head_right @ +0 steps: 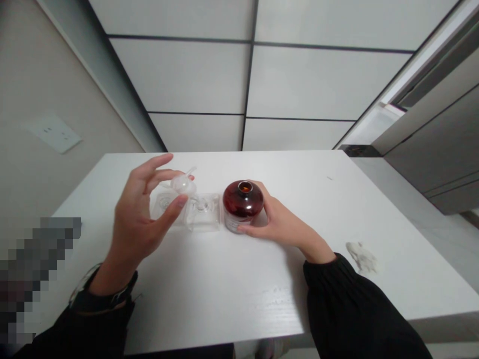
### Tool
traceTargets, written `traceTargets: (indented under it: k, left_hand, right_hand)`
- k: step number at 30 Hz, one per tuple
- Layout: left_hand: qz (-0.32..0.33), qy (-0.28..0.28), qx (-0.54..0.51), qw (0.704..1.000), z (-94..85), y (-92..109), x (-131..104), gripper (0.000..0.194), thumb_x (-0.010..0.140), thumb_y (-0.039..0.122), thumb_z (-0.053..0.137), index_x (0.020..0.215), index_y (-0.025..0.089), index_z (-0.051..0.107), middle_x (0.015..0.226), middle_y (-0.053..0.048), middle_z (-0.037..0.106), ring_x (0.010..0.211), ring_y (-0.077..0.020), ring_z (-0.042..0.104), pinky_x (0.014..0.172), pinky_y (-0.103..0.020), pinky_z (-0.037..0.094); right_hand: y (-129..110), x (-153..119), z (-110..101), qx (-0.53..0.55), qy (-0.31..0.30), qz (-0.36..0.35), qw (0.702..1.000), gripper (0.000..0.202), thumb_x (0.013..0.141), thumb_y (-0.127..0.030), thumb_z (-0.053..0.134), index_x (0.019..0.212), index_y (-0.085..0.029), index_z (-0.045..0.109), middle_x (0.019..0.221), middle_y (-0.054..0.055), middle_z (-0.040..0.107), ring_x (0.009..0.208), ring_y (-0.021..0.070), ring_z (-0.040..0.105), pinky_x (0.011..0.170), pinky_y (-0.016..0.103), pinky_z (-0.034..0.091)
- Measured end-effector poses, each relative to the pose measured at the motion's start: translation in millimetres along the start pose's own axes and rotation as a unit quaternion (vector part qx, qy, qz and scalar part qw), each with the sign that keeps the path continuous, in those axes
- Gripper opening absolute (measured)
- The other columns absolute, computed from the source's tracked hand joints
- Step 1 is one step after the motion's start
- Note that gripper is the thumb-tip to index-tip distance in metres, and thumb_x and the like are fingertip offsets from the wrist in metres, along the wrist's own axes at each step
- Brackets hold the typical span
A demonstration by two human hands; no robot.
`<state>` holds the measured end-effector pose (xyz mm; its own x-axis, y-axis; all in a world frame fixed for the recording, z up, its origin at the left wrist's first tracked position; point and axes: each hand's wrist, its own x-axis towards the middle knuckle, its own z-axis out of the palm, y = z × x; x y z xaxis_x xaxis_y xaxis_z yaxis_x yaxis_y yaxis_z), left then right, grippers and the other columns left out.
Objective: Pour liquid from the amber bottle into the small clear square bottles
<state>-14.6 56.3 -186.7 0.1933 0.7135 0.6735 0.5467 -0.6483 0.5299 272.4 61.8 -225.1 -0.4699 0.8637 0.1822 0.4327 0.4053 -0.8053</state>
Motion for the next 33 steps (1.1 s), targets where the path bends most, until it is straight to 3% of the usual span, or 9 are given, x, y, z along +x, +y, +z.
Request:
traceTargets:
  k: [19, 23, 25, 29, 33]
  left_hand:
    - [-0.016, -0.002, -0.034, 0.999, 1.9, 1.2, -1.1, 0.048, 0.103, 0.03, 0.065, 0.149, 0.025, 0.054, 0.141, -0.01, 0.072, 0.123, -0.0241, 0.074, 0.118, -0.045, 0.056]
    - [-0.015, -0.001, -0.046, 0.999, 1.6, -0.6, -1.8, 0.049, 0.104, 0.032, 0.066, 0.151, 0.025, 0.054, 0.146, -0.01, 0.071, 0.131, -0.0252, 0.071, 0.12, -0.045, 0.055]
    - [-0.015, -0.002, -0.041, 0.999, 1.4, -0.8, -2.2, 0.047, 0.105, 0.032, 0.064, 0.151, 0.026, 0.055, 0.147, -0.009, 0.071, 0.134, -0.0258, 0.071, 0.129, -0.05, 0.045]
    - [-0.007, 0.007, 0.002, 1.0, 0.7, -0.1, -2.6, 0.043, 0.105, 0.033, 0.066, 0.148, 0.031, 0.06, 0.145, -0.005, 0.074, 0.127, -0.0251, 0.076, 0.141, -0.061, 0.011]
    - [-0.005, 0.017, 0.009, 1.0, 0.4, -0.2, -2.7, 0.042, 0.104, 0.036, 0.068, 0.145, 0.034, 0.062, 0.144, -0.004, 0.075, 0.127, -0.0251, 0.075, 0.141, -0.059, 0.011]
  right_hand:
    - [-1.6, -0.3, -0.4, -0.005, 0.006, 0.001, 1.0, 0.081, 0.084, -0.059, 0.084, 0.15, -0.027, 0.048, 0.153, 0.017, 0.059, 0.14, 0.0409, 0.062, 0.121, 0.066, 0.048]
    - [-0.7, -0.8, -0.6, -0.007, 0.007, -0.001, 1.0, 0.081, 0.084, -0.056, 0.084, 0.151, -0.028, 0.048, 0.153, 0.017, 0.059, 0.139, 0.0408, 0.062, 0.12, 0.065, 0.049]
    - [0.4, -1.0, -0.6, -0.01, 0.006, 0.0, 1.0, 0.081, 0.084, -0.055, 0.084, 0.151, -0.027, 0.048, 0.153, 0.017, 0.06, 0.138, 0.0408, 0.062, 0.119, 0.065, 0.049]
    - [2.0, -1.2, 0.0, -0.008, 0.012, -0.005, 1.0, 0.083, 0.084, -0.058, 0.084, 0.151, -0.025, 0.048, 0.151, 0.018, 0.061, 0.137, 0.0409, 0.063, 0.119, 0.066, 0.049]
    - [0.3, -0.7, 0.3, -0.006, 0.009, -0.003, 1.0, 0.079, 0.085, -0.058, 0.083, 0.149, -0.026, 0.05, 0.15, 0.017, 0.061, 0.137, 0.0409, 0.063, 0.119, 0.066, 0.049]
